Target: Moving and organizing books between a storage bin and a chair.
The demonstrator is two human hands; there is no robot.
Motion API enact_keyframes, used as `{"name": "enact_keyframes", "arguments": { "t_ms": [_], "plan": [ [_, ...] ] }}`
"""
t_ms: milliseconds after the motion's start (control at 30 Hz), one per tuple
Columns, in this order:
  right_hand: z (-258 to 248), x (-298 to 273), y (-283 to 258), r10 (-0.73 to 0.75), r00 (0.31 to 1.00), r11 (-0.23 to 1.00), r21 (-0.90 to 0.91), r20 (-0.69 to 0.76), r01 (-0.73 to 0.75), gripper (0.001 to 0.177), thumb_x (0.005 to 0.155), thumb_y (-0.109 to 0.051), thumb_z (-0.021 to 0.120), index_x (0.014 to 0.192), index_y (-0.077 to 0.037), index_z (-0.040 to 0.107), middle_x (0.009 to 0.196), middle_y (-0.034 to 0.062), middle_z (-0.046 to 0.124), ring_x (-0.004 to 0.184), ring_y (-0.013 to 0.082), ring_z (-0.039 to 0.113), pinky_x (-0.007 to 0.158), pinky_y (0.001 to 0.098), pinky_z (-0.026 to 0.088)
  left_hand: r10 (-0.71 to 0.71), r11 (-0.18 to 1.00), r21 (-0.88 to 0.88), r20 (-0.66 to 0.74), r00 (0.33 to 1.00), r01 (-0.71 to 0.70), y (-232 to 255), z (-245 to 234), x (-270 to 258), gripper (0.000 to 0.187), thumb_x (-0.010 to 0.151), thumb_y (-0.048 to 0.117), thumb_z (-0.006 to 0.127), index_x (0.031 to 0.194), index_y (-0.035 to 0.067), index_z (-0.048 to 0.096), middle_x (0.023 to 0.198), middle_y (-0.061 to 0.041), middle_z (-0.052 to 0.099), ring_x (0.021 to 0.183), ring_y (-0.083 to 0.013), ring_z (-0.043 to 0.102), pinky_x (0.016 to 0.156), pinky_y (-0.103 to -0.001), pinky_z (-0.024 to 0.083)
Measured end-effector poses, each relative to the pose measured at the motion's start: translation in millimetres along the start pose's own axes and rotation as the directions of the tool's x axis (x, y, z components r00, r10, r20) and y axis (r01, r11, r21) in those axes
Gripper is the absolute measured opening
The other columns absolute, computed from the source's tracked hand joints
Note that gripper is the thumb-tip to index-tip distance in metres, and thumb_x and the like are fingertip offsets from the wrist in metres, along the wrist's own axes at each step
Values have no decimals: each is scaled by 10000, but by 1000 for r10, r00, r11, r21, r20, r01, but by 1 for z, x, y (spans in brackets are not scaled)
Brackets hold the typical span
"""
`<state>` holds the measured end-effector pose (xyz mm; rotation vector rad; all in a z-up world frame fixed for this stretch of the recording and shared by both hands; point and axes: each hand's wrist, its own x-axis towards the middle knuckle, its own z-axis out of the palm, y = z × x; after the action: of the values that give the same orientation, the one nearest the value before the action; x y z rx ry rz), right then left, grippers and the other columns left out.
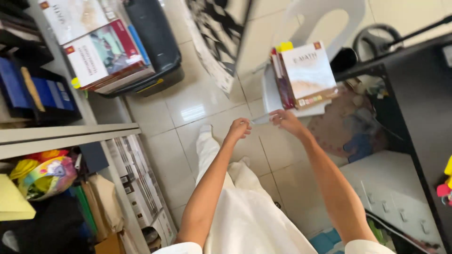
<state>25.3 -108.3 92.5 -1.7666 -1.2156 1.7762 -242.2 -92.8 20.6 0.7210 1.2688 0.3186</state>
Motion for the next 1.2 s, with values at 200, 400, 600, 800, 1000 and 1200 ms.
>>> {"name": "enact_keyframes", "arguments": {
  "t_ms": [200,400,600,800,1000,1200],
  "plan": [
    [-89,-23,41,-6,961,1000,9,-275,9,335,959,-217,640,1269,-93,669,1046,27,736,877,131,653,719,304,520,65,991,112,131,989,-80,-13,88,48,285,1004,249,543,1213,101,668,1079,-101,763,842,-185,738,666,-351,579],
    [-161,16,78,-42,910,999,-14,-413,39,279,943,-219,718,1167,-53,727,1010,89,730,854,163,652,718,335,548,8,993,115,110,994,-21,27,115,116,329,959,221,549,1221,93,700,1075,-97,762,815,-210,735,667,-377,594],
    [-222,79,97,-109,858,986,-167,-501,27,309,902,-211,739,1140,-15,730,1026,129,761,937,227,720,839,355,562,60,997,53,-23,998,-58,73,124,177,322,944,209,580,1183,52,729,1030,-133,772,804,-212,752,655,-371,600],
    [-272,108,50,-115,777,903,-391,-619,-178,462,837,-270,767,1262,-101,700,1240,219,651,1161,380,618,987,459,505,63,993,-87,-122,991,-74,74,143,244,273,892,191,621,1088,25,713,918,-123,739,743,-219,727,587,-367,602],
    [-323,188,102,-128,819,878,-447,-560,-169,908,711,-390,858,1472,-66,482,1391,307,493,1272,472,498,1060,500,441,-39,985,152,-294,955,87,115,199,225,321,936,298,626,1140,58,684,873,-175,720,704,-269,689,568,-371,545],
    [-336,228,136,53,924,808,-528,-378,-262,1075,629,-503,925,1483,-63,442,1402,276,475,1277,447,490,1081,482,411,169,982,-8,-410,896,-188,103,245,216,507,850,387,706,1232,55,688,1111,-146,753,1042,-277,722,915,-415,545]
  ]
}}
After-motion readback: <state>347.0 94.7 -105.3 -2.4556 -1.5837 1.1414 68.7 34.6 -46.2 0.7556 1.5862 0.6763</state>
